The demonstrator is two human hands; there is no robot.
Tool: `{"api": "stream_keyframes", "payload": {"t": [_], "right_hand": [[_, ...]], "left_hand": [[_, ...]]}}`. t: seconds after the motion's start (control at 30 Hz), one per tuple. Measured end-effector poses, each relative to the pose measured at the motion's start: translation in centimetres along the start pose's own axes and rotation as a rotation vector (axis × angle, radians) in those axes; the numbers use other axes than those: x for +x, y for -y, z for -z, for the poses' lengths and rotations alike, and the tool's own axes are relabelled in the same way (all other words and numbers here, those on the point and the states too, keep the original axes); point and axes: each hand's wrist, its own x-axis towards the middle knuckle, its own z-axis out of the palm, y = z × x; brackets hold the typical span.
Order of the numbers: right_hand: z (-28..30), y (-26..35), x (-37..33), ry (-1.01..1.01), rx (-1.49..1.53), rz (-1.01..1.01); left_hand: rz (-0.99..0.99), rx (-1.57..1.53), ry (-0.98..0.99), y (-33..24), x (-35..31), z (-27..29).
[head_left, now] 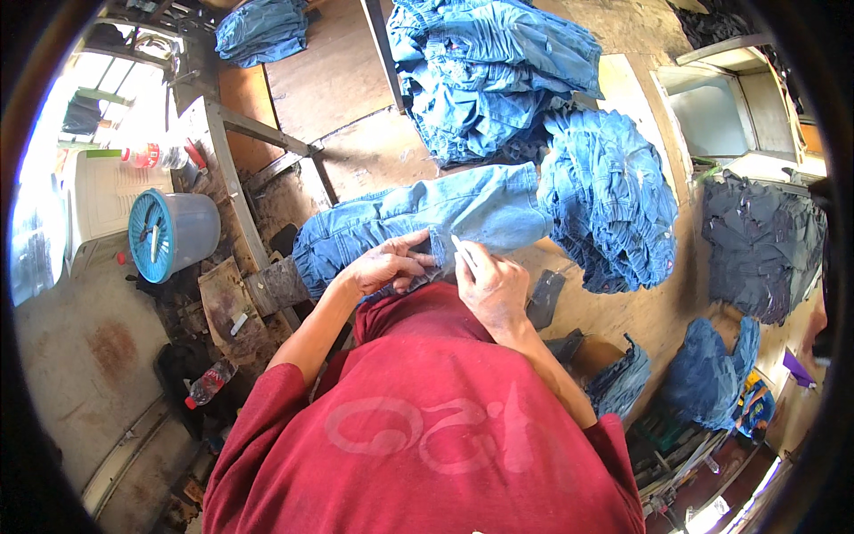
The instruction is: The person repeatedly scrapes the surface of denim jeans with a small metal tool, then folds and sets them aside. The person handles multiple jeans one at a time, scraping seams and fabric, then folding each pair after treatment.
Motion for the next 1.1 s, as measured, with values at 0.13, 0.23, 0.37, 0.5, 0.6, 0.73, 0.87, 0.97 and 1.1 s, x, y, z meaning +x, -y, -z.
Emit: {"api": "stream_keyframes", "payload": {"t": [0.13, 0.23, 0.37, 0.5, 0.6, 0.73, 0.87, 0.97, 1.1], "right_hand": [[-0.2, 0.9, -1.1, 0.074, -0.037, 0.073], [-0.4, 1.4, -1.5, 0.058, -0.055, 0.043], [-0.8, 1.7, -1.4, 0.034, -0.069, 0.057], [-0.8, 2.0, -1.5, 0.028, -0.086, 0.042], [-0.6, 2.4, -1.7, 0.044, -0.018, -0.017], [-0.8, 2.5, -1.4, 0.061, -0.039, 0.064], [-0.9, 2.2, -1.1, 0.015, -0.155, 0.014], [-0.3, 1.1, -0.9, 0.144, 0.218, 0.146], [1.1, -4.7, 0.1, 0.009, 0.308, -0.198]], "left_hand": [[0.024, -0.118, 0.113, -0.1, -0.4, -0.1], [0.068, -0.031, 0.014, -0.2, -0.4, 0.0], [0.048, -0.054, 0.120, -0.2, -0.2, 0.2], [0.046, -0.052, 0.130, 0.1, -0.1, 0.2], [0.052, -0.011, 0.101, 0.2, 0.1, 0.5], [0.007, -0.043, 0.216, 0.5, 0.3, 1.3], [0.037, 0.038, 0.038, 0.7, 0.2, 0.4], [0.025, 0.009, 0.109, -0.9, -0.7, -0.4], [-0.184, 0.930, -0.359, -5.6, -4.1, 3.8]]}}
